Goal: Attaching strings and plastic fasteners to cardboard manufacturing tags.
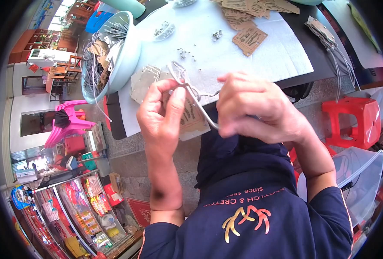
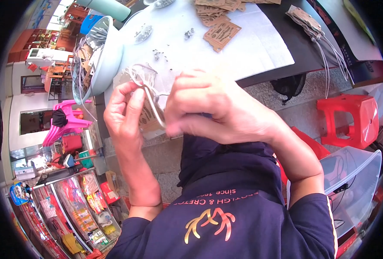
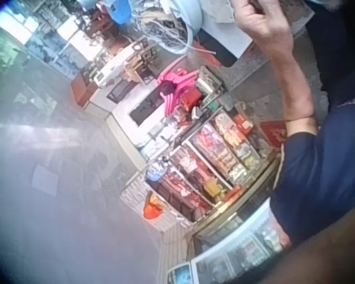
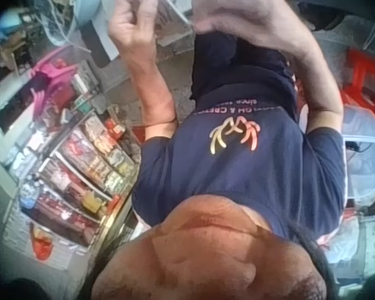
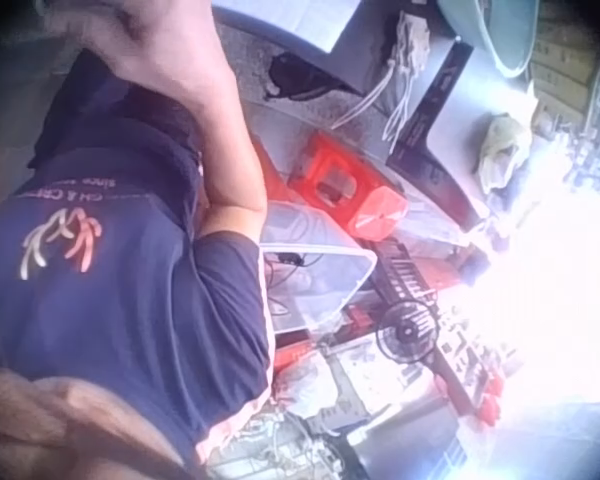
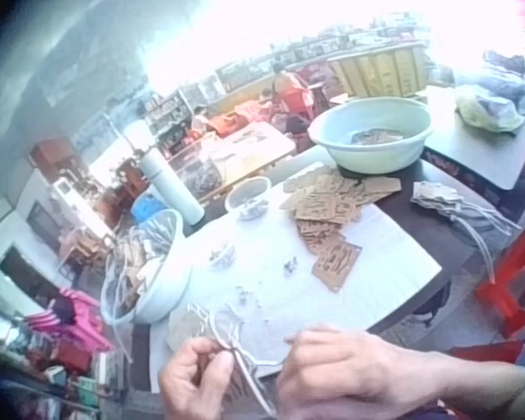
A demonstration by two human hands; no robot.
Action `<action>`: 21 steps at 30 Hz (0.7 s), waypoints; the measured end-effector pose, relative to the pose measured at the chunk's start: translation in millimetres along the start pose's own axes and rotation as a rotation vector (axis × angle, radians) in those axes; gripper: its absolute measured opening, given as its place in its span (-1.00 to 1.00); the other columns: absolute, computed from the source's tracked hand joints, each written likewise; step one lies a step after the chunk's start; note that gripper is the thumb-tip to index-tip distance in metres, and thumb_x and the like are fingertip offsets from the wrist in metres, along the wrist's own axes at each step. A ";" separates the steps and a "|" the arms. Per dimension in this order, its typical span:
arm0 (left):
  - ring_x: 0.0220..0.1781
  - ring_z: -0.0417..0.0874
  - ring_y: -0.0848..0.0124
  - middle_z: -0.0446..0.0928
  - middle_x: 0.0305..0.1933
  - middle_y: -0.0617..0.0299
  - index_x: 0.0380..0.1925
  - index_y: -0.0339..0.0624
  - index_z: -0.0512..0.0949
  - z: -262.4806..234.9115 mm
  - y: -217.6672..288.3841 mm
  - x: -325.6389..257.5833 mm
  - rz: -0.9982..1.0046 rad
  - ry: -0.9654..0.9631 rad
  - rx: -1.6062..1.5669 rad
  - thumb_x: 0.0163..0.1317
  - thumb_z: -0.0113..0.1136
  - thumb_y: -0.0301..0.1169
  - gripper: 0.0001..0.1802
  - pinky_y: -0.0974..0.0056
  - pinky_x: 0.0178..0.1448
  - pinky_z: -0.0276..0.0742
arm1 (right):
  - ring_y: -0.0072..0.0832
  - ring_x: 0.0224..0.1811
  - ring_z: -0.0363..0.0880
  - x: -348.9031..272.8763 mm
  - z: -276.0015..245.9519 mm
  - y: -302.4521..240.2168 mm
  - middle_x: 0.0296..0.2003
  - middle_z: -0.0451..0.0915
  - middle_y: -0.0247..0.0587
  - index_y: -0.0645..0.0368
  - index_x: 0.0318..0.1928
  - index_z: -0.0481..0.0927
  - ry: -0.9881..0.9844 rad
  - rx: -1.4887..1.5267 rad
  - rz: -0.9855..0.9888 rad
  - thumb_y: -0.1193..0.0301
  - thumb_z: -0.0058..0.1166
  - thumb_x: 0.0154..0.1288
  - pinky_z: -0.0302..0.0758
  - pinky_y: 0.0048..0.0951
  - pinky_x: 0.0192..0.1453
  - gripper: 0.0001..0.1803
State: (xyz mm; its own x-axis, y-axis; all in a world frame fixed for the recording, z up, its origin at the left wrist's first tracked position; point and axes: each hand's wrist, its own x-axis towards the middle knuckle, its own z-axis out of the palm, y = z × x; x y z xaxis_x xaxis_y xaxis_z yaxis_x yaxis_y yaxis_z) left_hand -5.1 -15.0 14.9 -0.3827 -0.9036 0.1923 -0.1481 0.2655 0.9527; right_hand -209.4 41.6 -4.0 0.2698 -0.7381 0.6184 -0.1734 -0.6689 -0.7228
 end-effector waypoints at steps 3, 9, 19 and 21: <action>-0.29 0.47 0.67 0.56 -0.29 0.32 -0.12 -0.37 0.51 -4.8 -1.9 1.1 -0.037 0.000 -0.125 0.30 0.14 -0.54 -0.82 0.54 -0.19 0.37 | -0.40 -0.21 0.61 -12.2 -7.3 8.8 -0.38 0.65 -0.26 0.18 -0.37 0.64 0.036 0.572 -0.024 0.47 0.28 0.15 0.37 -0.26 0.17 -0.92; -0.32 0.45 0.69 0.55 -0.30 0.31 -0.13 -0.40 0.51 2.9 2.0 -0.5 0.018 -0.022 -0.084 0.29 0.16 -0.53 -0.81 0.55 -0.23 0.36 | -0.42 -0.21 0.64 -21.1 -11.6 16.0 -0.36 0.69 -0.21 0.30 -0.25 0.65 -0.020 0.785 0.159 0.31 0.08 0.31 0.39 -0.21 0.22 -0.73; -0.34 0.47 0.67 0.55 -0.33 0.31 -0.15 -0.35 0.51 5.9 9.8 -4.1 0.091 -0.023 0.083 0.28 0.16 -0.53 -0.83 0.52 -0.24 0.40 | -0.48 -0.54 0.56 5.3 5.6 -4.3 -0.64 0.53 -0.27 0.23 -0.36 0.59 -0.031 0.065 0.399 0.36 0.15 0.31 0.47 -0.39 -0.11 -0.81; -0.33 0.48 0.67 0.55 -0.33 0.30 -0.16 -0.35 0.51 4.3 11.9 -5.4 0.054 -0.039 0.100 0.29 0.15 -0.52 -0.84 0.52 -0.23 0.40 | -0.48 -0.58 0.48 0.8 1.2 -0.5 -0.64 0.50 -0.35 0.19 -0.36 0.57 0.003 0.117 0.223 0.42 0.13 0.32 0.34 -0.25 0.17 -0.87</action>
State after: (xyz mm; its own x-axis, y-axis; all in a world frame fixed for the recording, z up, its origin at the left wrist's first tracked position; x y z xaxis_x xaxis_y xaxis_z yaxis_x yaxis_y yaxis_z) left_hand -8.7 -5.5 24.2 -0.4278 -0.8736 0.2317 -0.2154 0.3475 0.9126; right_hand -208.0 41.5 -3.6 0.2344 -0.8668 0.4401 -0.1171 -0.4746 -0.8724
